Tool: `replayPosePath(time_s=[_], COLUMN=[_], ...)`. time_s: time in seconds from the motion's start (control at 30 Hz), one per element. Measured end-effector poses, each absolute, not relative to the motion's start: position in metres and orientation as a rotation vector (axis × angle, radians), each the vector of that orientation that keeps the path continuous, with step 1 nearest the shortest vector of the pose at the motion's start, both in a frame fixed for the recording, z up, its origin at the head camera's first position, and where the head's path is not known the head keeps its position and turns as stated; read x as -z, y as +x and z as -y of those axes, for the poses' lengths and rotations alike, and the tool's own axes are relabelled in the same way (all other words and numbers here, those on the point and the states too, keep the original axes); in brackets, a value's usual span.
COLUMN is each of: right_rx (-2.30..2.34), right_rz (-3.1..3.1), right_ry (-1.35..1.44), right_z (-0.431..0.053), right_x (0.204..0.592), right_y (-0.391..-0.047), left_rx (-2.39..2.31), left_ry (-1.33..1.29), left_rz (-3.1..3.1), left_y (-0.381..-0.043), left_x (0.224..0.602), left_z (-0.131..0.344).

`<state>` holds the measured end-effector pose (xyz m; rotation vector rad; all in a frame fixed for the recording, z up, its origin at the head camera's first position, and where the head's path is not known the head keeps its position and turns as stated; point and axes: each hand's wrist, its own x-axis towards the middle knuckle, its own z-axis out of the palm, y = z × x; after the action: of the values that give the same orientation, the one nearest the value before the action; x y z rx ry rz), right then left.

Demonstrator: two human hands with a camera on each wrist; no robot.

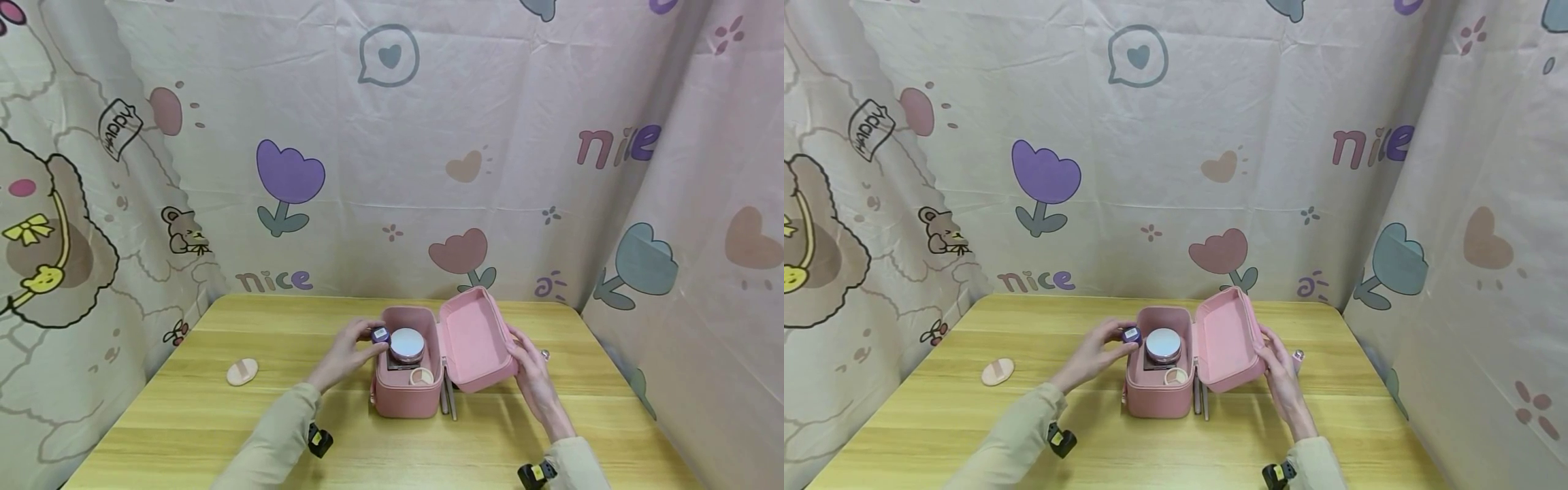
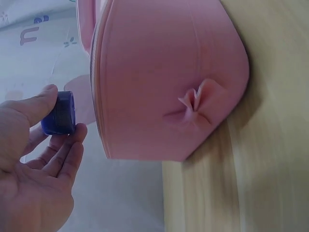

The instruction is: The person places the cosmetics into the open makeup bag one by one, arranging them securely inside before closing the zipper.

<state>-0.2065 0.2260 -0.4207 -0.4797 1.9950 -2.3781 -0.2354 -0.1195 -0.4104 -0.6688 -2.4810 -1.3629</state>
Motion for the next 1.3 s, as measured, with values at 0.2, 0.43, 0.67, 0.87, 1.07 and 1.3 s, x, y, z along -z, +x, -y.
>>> replayPosePath(time_s=[0.2,0.43,0.67,0.87,1.07,1.3], right_rx=[2.377,2.367,2.378,2.381,2.372,2.37], right_rz=[-1.975,-1.98,-1.986,-1.983,-1.979,-1.975], right_ry=[-0.521,-0.495,-0.498,-0.519,-0.533,-0.536], right_z=[-0.228,-0.229,-0.228,-0.229,-0.23,-0.23], right_x=[0.422,0.422,0.422,0.423,0.423,0.423], right_y=[-0.209,-0.21,-0.21,-0.21,-0.21,-0.21], left_rx=[1.288,1.18,0.994,0.902,0.837,0.809], left_ry=[-0.712,-0.818,-0.881,-0.902,-0.938,-0.984], left_rz=[2.537,2.593,2.679,2.724,2.797,2.847], left_y=[-0.236,-0.239,-0.243,-0.247,-0.252,-0.254], left_x=[0.405,0.401,0.401,0.399,0.398,0.401], left_z=[0.106,0.091,0.081,0.071,0.062,0.053])
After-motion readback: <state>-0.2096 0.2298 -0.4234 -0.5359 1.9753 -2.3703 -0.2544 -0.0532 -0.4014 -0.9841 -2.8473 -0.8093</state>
